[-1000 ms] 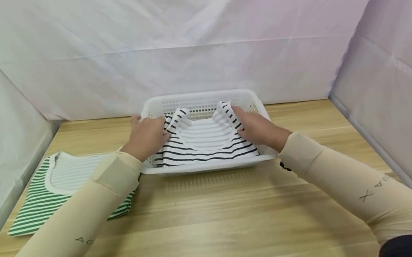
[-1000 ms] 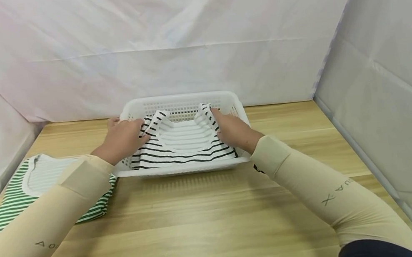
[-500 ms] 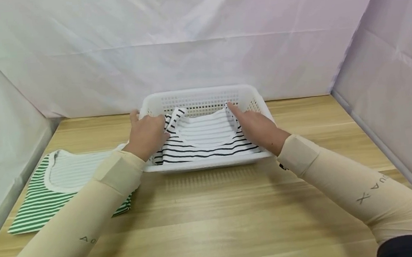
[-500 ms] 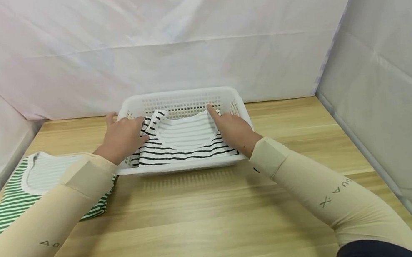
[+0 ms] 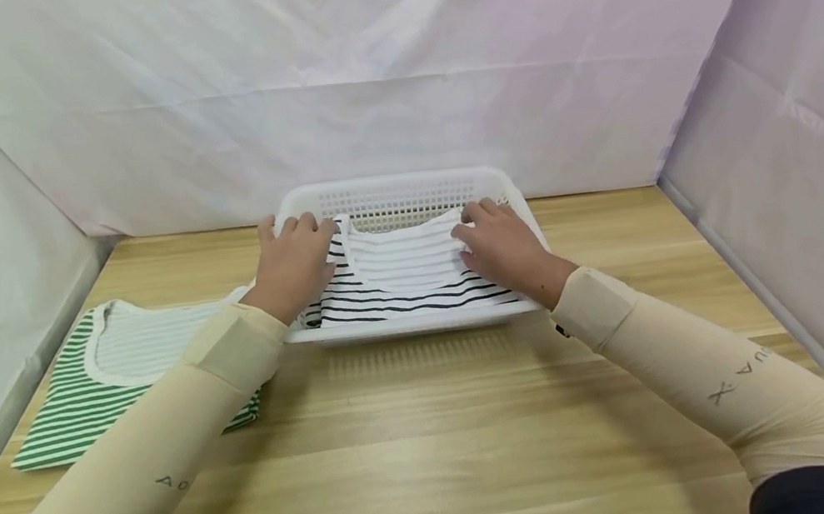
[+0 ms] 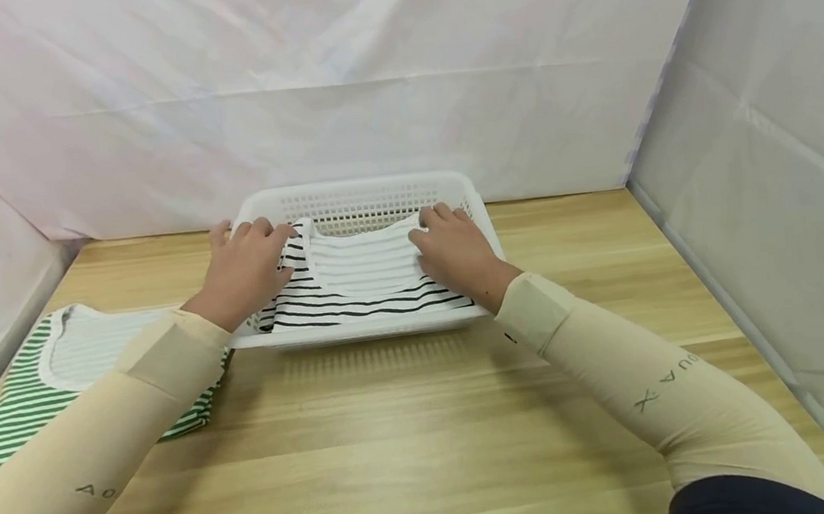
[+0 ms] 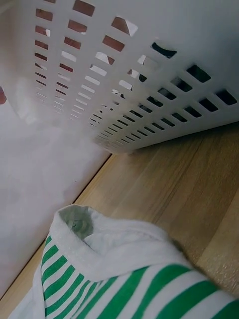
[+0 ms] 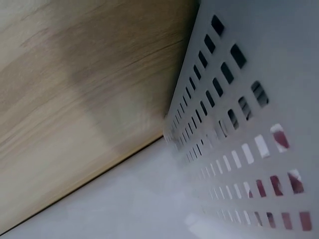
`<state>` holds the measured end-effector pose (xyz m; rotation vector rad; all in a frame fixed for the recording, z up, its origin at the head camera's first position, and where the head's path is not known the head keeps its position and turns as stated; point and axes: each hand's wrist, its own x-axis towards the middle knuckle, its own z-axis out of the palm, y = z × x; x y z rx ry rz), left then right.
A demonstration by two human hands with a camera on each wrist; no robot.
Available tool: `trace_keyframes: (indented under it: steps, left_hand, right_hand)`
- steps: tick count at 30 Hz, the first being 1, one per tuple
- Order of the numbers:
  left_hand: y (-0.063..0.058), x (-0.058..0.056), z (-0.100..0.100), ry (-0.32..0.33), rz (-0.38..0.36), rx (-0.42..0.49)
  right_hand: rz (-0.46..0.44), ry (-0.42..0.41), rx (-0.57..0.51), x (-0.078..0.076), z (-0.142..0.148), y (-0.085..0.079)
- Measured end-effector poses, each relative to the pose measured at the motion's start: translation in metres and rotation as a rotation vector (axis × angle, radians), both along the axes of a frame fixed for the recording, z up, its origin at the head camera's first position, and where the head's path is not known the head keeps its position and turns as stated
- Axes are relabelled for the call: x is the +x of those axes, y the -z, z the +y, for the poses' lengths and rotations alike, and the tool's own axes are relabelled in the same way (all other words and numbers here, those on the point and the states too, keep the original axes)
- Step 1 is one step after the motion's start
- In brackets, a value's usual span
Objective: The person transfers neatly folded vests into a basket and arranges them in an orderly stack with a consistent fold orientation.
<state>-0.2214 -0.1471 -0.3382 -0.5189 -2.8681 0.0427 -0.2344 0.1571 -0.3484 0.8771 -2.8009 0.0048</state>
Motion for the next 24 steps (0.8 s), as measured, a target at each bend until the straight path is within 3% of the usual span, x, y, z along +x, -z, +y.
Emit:
trace_keyframes:
  steps: [4,8,11,18,24]
  left_hand:
    - [0.0014,-0.0017,0.0012,0.129,-0.008,-0.021]
    - [0.0028,-0.0006,0.0025,0.231,-0.079,-0.059]
    - [0.0019,-0.0007,0.0036,0.236,-0.133,-0.083]
    - [0.0009,-0.0001,0.0051,0.224,-0.226,-0.161]
    - [-0.0022,0.0002,0.0043,0.225,-0.248,-0.168]
  right_hand:
    - [-0.110,-0.050,0.025,0.0017,-0.0020,0.0016]
    - [-0.246,-0.028,0.092,0.0032,-0.0003,0.0049]
    - [-0.311,-0.011,0.116,0.0035,0.0002,0.0047]
    - [-0.354,-0.004,0.135,0.0059,-0.0020,0.0049]
    - [-0.372,0.004,0.129,0.0055,-0.0037,0.0025]
